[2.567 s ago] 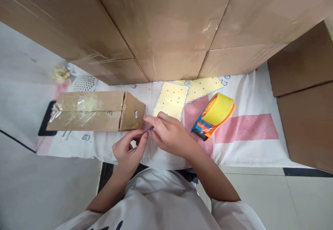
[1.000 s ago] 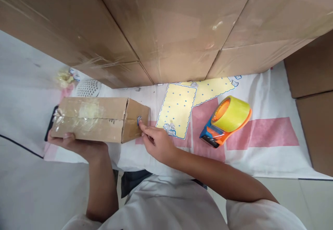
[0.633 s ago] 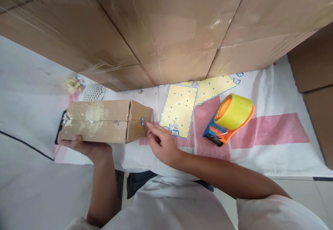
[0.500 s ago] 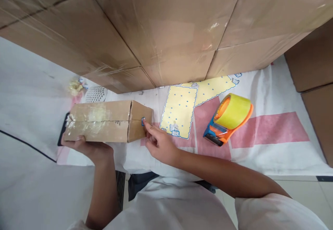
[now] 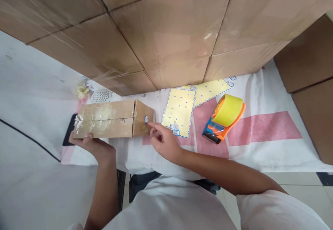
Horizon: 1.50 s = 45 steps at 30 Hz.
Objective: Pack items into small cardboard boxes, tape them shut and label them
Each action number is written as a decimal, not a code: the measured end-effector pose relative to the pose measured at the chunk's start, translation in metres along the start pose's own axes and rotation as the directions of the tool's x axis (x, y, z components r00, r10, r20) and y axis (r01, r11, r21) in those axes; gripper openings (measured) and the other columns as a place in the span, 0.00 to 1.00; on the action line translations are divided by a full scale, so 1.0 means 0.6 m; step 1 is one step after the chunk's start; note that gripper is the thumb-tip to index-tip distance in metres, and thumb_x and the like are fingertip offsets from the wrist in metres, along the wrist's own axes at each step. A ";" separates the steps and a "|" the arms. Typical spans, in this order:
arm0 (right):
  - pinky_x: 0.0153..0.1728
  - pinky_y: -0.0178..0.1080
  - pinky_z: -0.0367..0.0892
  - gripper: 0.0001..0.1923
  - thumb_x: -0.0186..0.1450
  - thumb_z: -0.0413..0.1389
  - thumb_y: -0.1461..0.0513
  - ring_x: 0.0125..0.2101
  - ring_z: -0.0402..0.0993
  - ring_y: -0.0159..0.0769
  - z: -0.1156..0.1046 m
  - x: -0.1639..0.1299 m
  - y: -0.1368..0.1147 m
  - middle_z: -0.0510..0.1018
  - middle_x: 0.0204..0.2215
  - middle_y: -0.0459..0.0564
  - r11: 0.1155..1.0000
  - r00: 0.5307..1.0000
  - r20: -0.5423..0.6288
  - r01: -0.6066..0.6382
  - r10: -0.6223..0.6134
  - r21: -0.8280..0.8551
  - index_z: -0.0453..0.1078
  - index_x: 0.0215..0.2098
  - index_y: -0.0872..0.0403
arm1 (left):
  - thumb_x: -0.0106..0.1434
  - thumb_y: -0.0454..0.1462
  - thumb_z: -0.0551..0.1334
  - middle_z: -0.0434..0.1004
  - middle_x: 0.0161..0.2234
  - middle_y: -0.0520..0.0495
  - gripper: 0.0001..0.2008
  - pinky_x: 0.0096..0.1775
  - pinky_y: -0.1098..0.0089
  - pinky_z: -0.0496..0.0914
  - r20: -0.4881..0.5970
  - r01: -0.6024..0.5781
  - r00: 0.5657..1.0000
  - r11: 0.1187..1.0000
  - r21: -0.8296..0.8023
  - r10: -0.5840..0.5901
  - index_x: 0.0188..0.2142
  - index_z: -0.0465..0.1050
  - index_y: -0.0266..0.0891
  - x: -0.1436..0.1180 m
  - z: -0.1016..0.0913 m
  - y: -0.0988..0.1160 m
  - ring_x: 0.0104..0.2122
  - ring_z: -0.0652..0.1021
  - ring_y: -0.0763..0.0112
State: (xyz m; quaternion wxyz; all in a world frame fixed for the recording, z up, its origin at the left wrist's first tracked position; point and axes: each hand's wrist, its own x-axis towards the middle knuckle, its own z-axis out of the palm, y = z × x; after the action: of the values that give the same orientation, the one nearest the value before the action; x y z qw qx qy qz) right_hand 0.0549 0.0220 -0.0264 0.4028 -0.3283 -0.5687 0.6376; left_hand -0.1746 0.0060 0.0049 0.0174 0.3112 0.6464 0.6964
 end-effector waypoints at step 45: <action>0.25 0.30 0.58 0.45 0.62 0.51 0.70 0.21 0.58 0.25 -0.008 0.011 -0.013 0.64 0.22 0.35 0.981 0.965 0.186 -0.192 0.183 0.031 0.49 0.76 0.49 | 0.57 0.40 0.53 0.68 0.52 0.46 0.21 0.59 0.57 0.68 0.020 -0.046 0.999 0.994 0.097 0.044 0.51 0.53 0.44 -0.005 -0.009 -0.008 0.56 0.72 0.62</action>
State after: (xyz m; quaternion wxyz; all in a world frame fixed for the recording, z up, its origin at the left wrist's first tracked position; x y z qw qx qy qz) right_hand 0.0575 0.0304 -0.0191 0.2949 -0.3112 -0.5540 0.7136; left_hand -0.1766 0.0007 -0.0002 -0.0078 0.3324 0.6723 0.6614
